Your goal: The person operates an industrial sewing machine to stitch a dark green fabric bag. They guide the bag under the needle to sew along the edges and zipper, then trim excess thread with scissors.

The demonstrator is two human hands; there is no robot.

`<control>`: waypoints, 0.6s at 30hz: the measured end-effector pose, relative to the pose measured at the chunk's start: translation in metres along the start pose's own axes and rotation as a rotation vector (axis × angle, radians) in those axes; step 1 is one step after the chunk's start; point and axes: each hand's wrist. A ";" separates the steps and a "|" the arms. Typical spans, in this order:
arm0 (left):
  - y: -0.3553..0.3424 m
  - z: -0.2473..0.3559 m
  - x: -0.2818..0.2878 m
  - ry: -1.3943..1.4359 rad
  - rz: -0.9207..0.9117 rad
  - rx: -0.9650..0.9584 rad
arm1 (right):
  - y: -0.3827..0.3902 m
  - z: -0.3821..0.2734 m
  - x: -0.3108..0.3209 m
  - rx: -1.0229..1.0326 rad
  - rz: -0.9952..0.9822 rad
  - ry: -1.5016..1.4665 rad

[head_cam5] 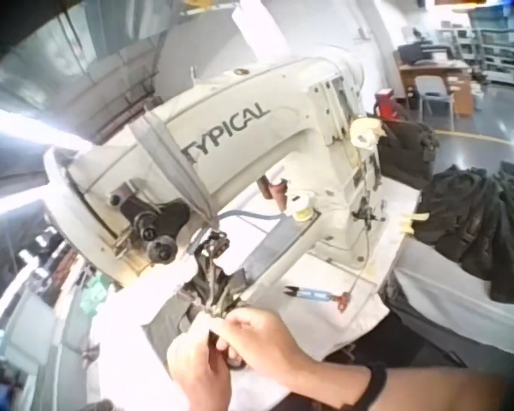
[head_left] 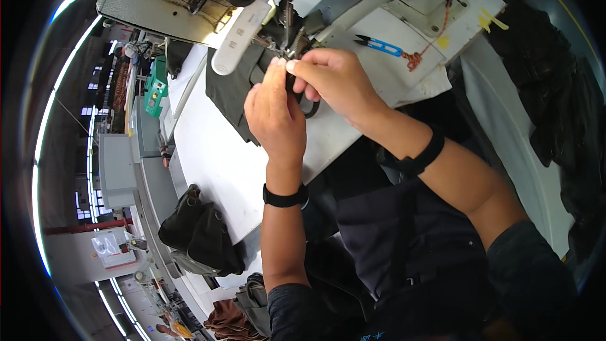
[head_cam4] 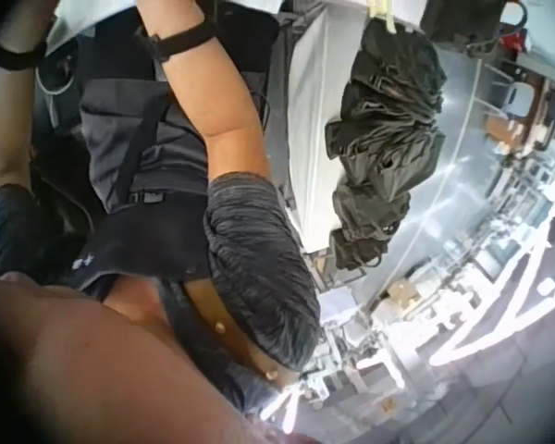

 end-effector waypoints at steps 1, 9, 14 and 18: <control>-0.001 0.003 0.003 -0.011 -0.002 0.010 | 0.000 0.001 -0.001 0.013 0.011 -0.045; -0.004 0.007 0.005 0.005 0.016 0.050 | 0.001 0.000 -0.003 -0.012 0.076 -0.164; -0.005 0.008 0.005 0.013 0.018 0.086 | -0.003 0.003 -0.005 0.033 0.077 -0.147; -0.005 0.004 0.001 0.023 0.039 0.074 | -0.006 0.004 -0.007 0.027 0.115 -0.152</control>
Point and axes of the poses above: each hand's wrist, its own y-axis away from the middle knuckle, its own x-axis out of the back of the hand, z = x × y, and after that the axes turned 14 degrees about -z, right-handed
